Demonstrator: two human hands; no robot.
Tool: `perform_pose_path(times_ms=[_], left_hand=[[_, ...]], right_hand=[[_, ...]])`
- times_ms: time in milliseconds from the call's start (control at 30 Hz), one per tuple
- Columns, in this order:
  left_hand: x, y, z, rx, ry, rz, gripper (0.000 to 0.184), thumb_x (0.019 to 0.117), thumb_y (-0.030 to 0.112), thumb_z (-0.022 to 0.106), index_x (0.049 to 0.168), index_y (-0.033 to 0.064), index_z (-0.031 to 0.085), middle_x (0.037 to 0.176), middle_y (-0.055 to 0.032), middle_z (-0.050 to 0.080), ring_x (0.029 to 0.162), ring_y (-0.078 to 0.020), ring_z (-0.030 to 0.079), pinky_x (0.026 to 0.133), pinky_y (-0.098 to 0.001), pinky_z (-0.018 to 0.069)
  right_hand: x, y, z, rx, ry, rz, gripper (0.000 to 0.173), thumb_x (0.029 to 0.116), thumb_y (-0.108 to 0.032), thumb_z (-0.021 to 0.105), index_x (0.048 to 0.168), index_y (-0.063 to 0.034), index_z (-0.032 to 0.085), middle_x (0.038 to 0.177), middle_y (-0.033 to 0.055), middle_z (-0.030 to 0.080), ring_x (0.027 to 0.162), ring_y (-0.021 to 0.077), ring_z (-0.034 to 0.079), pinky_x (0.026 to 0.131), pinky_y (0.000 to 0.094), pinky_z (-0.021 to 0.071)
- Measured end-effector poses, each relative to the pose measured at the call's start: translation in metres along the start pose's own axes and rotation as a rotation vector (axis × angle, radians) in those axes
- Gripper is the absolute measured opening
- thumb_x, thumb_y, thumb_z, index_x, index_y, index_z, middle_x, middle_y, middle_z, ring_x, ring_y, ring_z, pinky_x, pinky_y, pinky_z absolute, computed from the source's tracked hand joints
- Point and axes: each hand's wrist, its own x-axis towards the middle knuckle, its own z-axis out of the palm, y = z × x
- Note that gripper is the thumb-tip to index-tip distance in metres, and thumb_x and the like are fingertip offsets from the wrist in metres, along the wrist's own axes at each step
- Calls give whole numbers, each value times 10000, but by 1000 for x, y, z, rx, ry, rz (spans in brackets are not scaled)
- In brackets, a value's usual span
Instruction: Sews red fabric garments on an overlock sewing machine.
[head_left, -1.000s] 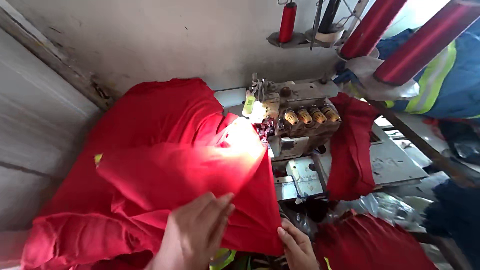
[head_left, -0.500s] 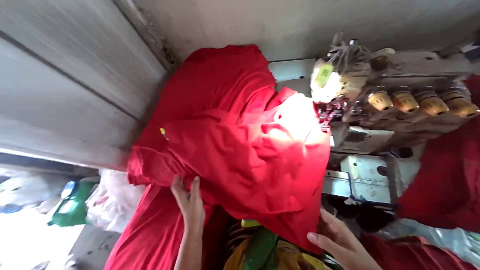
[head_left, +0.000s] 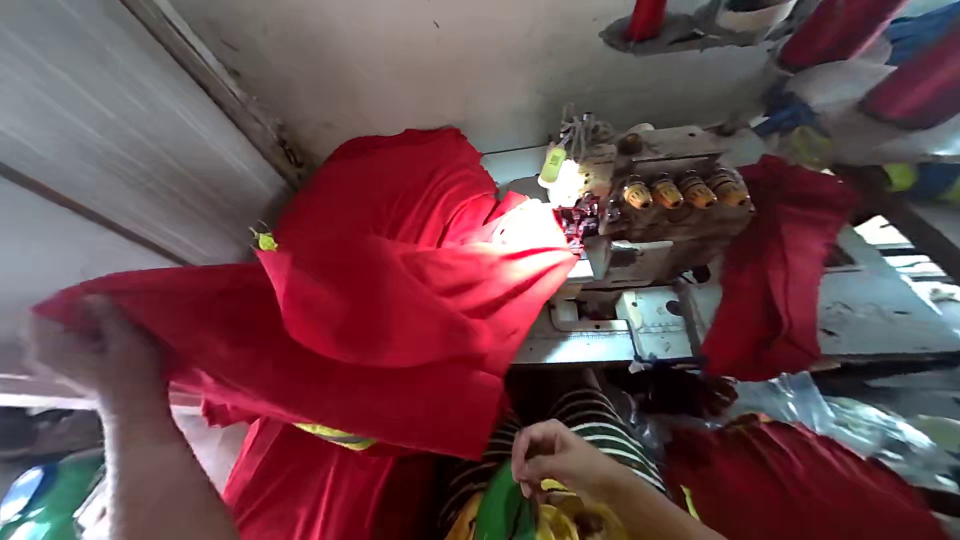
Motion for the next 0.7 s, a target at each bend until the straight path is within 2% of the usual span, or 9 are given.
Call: perform_pose_path(times_ms=[67, 100, 167, 200, 300, 400, 433, 533, 700], left_hand=[[-2, 8, 11, 197, -357, -73, 498, 1075, 233, 499, 1357, -177, 485, 1306, -461, 512, 1273, -604, 481, 1067, -718, 326], [-4, 2, 20, 292, -506, -137, 509, 1039, 236, 595, 1373, -140, 514, 1343, -455, 497, 1302, -623, 447, 1071, -753, 306], [-17, -4, 36, 361, -529, -210, 637, 956, 248, 708, 1445, -84, 472, 1484, -451, 342, 1394, -640, 303, 1097, -782, 239], [-29, 8, 41, 325, -460, -144, 640, 945, 233, 699, 1449, -83, 461, 1501, -453, 312, 1403, -646, 277, 1097, -784, 230], [-80, 81, 52, 34, -451, 258, 448, 967, 174, 639, 1302, -115, 579, 1354, -398, 514, 1270, -556, 504, 1036, -646, 434], [-146, 152, 76, -391, -716, 654, 193, 929, 110, 632, 1019, -38, 717, 1082, -205, 700, 1011, -281, 690, 863, -387, 578], [-160, 167, 85, -487, -858, 754, 145, 923, 72, 630, 981, -18, 728, 1041, -172, 713, 994, -251, 698, 874, -358, 579], [-167, 187, 108, -372, -1147, 907, 152, 873, 53, 714, 1002, -27, 720, 1026, -203, 694, 1015, -366, 677, 877, -479, 563], [-141, 175, 126, -205, -1333, 801, 381, 858, 228, 800, 1020, -83, 651, 965, -239, 660, 944, -401, 658, 846, -543, 525]], right_hand=[[-2, 4, 0, -143, 142, 159, 139, 957, -31, 573, 1045, -58, 677, 920, -25, 725, 759, 70, 690, 704, 268, 594], [-5, -5, 0, -196, 193, 191, 208, 966, -45, 570, 1161, -11, 636, 1026, 29, 708, 822, 120, 702, 716, 314, 607], [-8, -32, -6, -275, 247, 205, 407, 968, -78, 548, 1366, 0, 506, 1243, 102, 625, 917, 202, 711, 691, 388, 625], [-7, -45, -11, -306, 289, 195, 413, 978, -86, 534, 1380, -8, 488, 1259, 112, 622, 908, 216, 723, 653, 396, 629], [16, -66, -22, -429, 540, 43, 372, 984, -55, 527, 1340, 52, 500, 1195, 135, 618, 857, 180, 705, 684, 348, 618], [55, -59, -23, -416, 694, -194, 616, 919, 21, 555, 1480, 130, 324, 1400, 234, 530, 1179, 188, 631, 972, 334, 550], [64, -57, -21, -372, 667, -230, 592, 905, 35, 540, 1459, 123, 352, 1380, 209, 553, 1199, 157, 617, 992, 314, 533], [67, -53, -7, -39, 557, -153, 270, 924, 86, 477, 1180, 32, 544, 1068, 65, 688, 953, 127, 698, 872, 344, 596], [49, -32, 3, 75, 498, -67, 157, 940, 52, 524, 1054, -26, 600, 962, 17, 697, 876, 126, 703, 840, 347, 604]])
